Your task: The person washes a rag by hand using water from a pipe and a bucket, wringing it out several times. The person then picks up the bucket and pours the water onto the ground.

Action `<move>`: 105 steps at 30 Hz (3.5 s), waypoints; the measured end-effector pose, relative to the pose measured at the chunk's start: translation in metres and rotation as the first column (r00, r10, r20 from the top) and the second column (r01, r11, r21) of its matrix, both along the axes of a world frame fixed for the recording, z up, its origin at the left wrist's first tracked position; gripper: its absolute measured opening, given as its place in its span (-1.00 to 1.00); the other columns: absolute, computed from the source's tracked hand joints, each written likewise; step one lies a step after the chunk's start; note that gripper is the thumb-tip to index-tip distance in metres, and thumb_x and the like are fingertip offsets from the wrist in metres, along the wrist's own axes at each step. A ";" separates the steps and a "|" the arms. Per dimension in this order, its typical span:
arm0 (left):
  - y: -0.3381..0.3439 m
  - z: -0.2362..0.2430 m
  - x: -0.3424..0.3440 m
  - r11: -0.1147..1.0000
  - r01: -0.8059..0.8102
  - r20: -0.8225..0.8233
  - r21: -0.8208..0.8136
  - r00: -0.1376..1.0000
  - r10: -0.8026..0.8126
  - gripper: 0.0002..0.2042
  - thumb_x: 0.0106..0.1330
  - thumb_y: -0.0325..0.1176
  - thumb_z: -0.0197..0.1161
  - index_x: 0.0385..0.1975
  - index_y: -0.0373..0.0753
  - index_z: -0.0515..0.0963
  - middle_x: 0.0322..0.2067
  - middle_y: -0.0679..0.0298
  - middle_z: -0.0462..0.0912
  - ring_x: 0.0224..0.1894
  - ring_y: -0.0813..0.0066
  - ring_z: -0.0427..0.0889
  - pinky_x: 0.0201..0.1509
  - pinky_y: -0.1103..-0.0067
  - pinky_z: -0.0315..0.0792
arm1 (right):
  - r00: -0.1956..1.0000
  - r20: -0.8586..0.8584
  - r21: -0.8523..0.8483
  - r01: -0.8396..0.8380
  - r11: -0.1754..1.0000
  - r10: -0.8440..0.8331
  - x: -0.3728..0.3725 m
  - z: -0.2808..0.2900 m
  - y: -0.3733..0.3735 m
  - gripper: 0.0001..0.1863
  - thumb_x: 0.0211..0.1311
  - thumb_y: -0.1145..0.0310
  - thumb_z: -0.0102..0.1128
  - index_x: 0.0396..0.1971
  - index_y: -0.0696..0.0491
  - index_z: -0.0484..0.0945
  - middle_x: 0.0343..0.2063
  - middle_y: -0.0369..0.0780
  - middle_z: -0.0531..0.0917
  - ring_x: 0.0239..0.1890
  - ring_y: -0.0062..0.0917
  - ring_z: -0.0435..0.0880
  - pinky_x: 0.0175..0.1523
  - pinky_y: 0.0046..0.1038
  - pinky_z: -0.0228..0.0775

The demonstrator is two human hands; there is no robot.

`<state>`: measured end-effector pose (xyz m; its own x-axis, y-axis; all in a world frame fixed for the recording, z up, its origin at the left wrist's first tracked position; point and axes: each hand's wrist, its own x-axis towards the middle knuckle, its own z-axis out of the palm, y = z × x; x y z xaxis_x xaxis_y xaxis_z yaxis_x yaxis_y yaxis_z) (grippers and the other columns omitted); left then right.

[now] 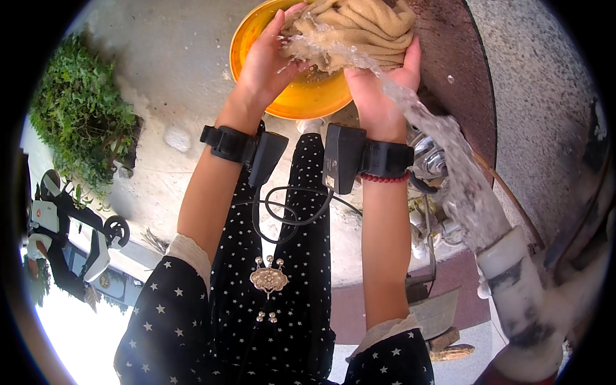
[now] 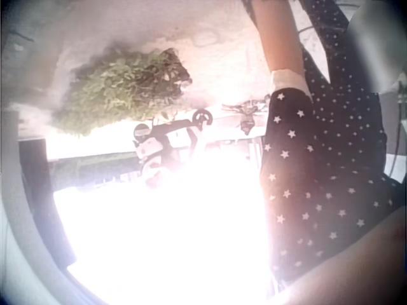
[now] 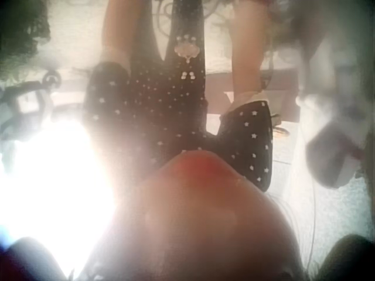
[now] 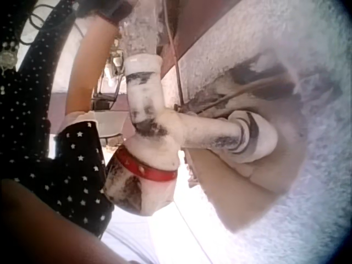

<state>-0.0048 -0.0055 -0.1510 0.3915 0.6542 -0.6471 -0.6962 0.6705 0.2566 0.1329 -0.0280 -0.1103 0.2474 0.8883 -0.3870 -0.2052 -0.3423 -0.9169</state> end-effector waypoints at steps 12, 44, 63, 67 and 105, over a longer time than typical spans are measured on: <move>-0.008 0.016 0.012 0.972 0.123 0.083 -0.199 0.991 -0.108 -0.54 0.30 0.01 -0.13 0.05 -0.17 0.28 0.00 0.23 0.40 0.03 0.39 0.40 0.11 0.45 0.30 | 0.884 -0.213 -0.409 0.307 0.859 -0.417 -0.017 -0.001 0.004 -0.65 0.00 0.44 0.12 -0.15 0.18 0.38 -0.20 -0.17 0.50 -0.19 -0.54 0.48 -0.08 -0.49 0.34; -0.028 0.000 -0.004 0.987 0.155 0.149 -0.044 0.978 -0.147 -0.25 0.14 0.28 -0.17 0.21 -0.12 0.01 0.15 0.16 0.19 0.19 0.24 0.18 0.22 0.30 0.12 | 0.908 -0.269 -0.395 0.199 0.897 -0.320 -0.008 0.031 -0.005 -0.65 0.05 0.45 0.09 -0.12 0.18 0.33 -0.16 -0.19 0.47 -0.15 -0.54 0.48 -0.05 -0.56 0.33; 0.005 0.107 0.031 0.997 0.071 -0.410 -0.018 0.909 -0.072 -0.72 0.25 -0.21 0.01 -0.26 -0.30 0.49 -0.36 0.32 0.55 -0.34 0.59 0.48 -0.24 0.62 0.38 | 0.681 0.703 -0.174 -0.117 0.978 0.207 -0.040 0.091 0.002 -0.65 0.16 0.16 0.02 -0.35 0.19 0.51 -0.50 -0.06 0.58 -0.41 -0.20 0.58 -0.30 -0.35 0.38; 0.000 0.098 0.039 0.963 0.225 -0.650 0.149 0.756 -0.077 -0.77 0.21 -0.30 0.06 -0.39 -0.37 0.53 -0.46 0.27 0.57 -0.43 0.62 0.47 -0.34 0.65 0.38 | 0.713 0.689 -0.169 -0.020 0.985 0.132 -0.037 0.102 0.001 -0.61 0.20 0.15 -0.06 -0.46 0.22 0.52 -0.58 -0.07 0.58 -0.46 -0.23 0.57 -0.34 -0.32 0.35; -0.006 0.139 0.030 0.417 0.684 -0.760 0.598 0.649 0.024 -0.68 0.19 -0.42 0.08 -0.03 -0.30 0.36 -0.07 0.15 0.45 -0.05 0.31 0.43 0.04 0.53 0.27 | 0.972 0.087 -0.047 -0.216 0.975 0.220 0.030 0.160 -0.007 -0.48 0.22 0.32 -0.09 0.16 0.12 0.10 0.11 -0.13 0.29 0.14 -0.44 0.26 0.21 -0.42 0.10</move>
